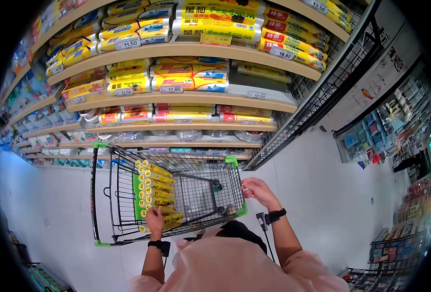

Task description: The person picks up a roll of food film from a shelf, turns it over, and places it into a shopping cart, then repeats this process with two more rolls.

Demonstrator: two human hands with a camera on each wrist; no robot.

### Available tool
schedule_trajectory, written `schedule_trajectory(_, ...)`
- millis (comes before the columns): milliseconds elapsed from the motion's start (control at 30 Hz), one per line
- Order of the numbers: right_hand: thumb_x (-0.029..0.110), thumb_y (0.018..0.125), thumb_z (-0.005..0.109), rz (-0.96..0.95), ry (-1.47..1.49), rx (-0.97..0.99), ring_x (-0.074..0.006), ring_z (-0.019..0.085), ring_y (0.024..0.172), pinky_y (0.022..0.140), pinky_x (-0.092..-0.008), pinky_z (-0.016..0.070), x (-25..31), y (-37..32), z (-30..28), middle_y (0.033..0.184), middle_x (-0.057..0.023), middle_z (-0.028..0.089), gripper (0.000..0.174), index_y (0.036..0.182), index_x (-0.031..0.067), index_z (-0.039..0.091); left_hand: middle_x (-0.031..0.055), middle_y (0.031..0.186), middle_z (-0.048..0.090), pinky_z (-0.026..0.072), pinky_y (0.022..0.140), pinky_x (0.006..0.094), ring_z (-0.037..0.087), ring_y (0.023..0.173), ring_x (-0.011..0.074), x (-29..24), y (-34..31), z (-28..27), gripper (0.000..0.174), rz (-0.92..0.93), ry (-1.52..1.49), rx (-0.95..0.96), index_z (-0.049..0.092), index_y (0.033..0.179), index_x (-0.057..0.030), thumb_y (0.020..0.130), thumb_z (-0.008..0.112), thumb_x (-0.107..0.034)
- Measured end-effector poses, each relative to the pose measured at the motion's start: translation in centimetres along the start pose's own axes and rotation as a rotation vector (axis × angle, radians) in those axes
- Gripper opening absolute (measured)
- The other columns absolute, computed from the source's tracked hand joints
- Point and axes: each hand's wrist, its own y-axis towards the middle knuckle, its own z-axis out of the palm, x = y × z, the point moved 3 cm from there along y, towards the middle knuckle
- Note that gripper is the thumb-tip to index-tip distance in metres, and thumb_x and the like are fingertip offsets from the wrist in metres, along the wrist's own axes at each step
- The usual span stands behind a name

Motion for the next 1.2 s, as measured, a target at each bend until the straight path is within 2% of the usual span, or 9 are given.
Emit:
schedule_trajectory(33,0.022,0.097,0.061,0.001,0.003,0.012,-0.0161,0.065,0.077,0.072,-0.0288,0.055,-0.4,0.6,-0.4,0.098,-0.0089,0.065,0.026,0.114,0.0017,0.059,0.0077,0.055,0.059,0.0438,0.054,0.0376,0.054,0.049,0.025,-1.4,-0.1,-0.1,0.039,0.091,-0.044,-0.079,0.066,0.075,0.0014,0.094,0.064,-0.032)
schedule_trajectory(133,0.02,0.097,0.06,-0.016,-0.015,-0.004,-0.0166,0.065,0.078,0.072,-0.0292,0.0552,0.5,0.8,-0.4,0.098,-0.0084,0.065,0.025,0.115,0.0016,0.06,0.0056,0.053,0.056,0.0399,0.052,0.034,0.051,0.05,0.0159,-6.9,-0.4,-1.5,0.049,0.011,-0.271,-0.006,0.067,0.074,0.002,0.099,0.055,-0.039)
schedule_trajectory(167,0.02,0.097,0.06,-0.021,-0.023,-0.021,-0.0167,0.066,0.078,0.072,-0.0293,0.0552,0.8,0.6,-0.4,0.098,-0.0082,0.065,0.025,0.115,0.0017,0.06,0.0029,0.051,0.052,0.037,0.05,0.0304,0.049,0.05,0.0103,-9.1,-0.7,-2.0,0.058,0.023,-0.327,0.014,0.068,0.074,0.003,0.103,0.046,-0.042)
schedule_trajectory(300,0.025,0.099,0.056,-0.053,-0.026,-0.005,-0.0177,0.067,0.078,0.072,-0.0301,0.056,0.8,0.4,-1.8,0.099,-0.0087,0.066,0.028,0.116,0.0015,0.06,0.0022,0.052,0.051,0.0356,0.049,0.0272,0.046,0.048,0.0093,-13.8,-0.2,-1.4,0.056,0.079,-0.511,0.019,0.067,0.076,0.0033,0.105,0.044,-0.039)
schedule_trajectory(567,0.03,0.099,0.059,-0.068,0.069,-0.099,-0.0188,0.067,0.079,0.073,-0.031,0.0555,0.3,-0.1,-7.6,0.099,-0.0096,0.067,0.032,0.117,0.0027,0.06,-0.0009,0.066,0.054,0.0271,0.047,0.0209,0.045,0.054,0.0046,-23.8,-0.4,1.4,0.041,0.13,-0.72,0.224,0.064,0.081,-0.003,0.104,0.051,-0.034)
schedule_trajectory(800,0.03,0.097,0.062,-0.154,0.049,-0.2,-0.0155,0.066,0.077,0.069,-0.0286,0.055,0.9,0.9,-13.4,0.096,-0.0064,0.065,0.03,0.11,0.0023,0.062,-0.0037,0.069,0.054,0.0302,0.049,0.0201,0.04,0.055,0.0019,-33.9,-1.5,5.1,0.025,0.208,-0.714,0.341,0.065,0.089,-0.0031,0.101,0.057,-0.023)
schedule_trajectory(833,0.027,0.096,0.064,-0.195,0.026,-0.239,-0.0142,0.065,0.074,0.066,-0.0275,0.0546,1.5,0.8,-14.1,0.095,-0.0058,0.065,0.028,0.108,0.0017,0.063,-0.0015,0.076,0.059,0.0361,0.051,0.02,0.046,0.059,0.0035,-35.5,-1.6,5.6,0.018,0.267,-0.724,0.356,0.065,0.093,-0.0024,0.1,0.059,-0.018)
schedule_trajectory(967,0.025,0.095,0.066,-0.354,-0.031,-0.323,-0.0126,0.064,0.071,0.063,-0.0262,0.0545,3.6,2.6,-18.2,0.091,-0.0061,0.064,0.029,0.107,-0.0007,0.063,0.0046,0.094,0.064,0.0466,0.061,0.0211,0.056,0.075,0.0079,-42.7,-1.6,8.9,0.012,0.437,-0.674,0.338,0.062,0.103,-0.001,0.1,0.059,-0.012)
schedule_trajectory(1200,0.024,0.096,0.065,-0.488,0.071,-0.239,-0.0109,0.062,0.072,0.066,-0.027,0.0527,7.4,5.5,-20.9,0.089,-0.0036,0.065,0.026,0.106,-0.0005,0.064,0.0058,0.1,0.062,0.0462,0.072,0.0217,0.055,0.08,0.0087,-51.3,-0.4,12.4,0.013,0.592,-0.558,0.104,0.06,0.106,0.0001,0.1,0.058,-0.011)
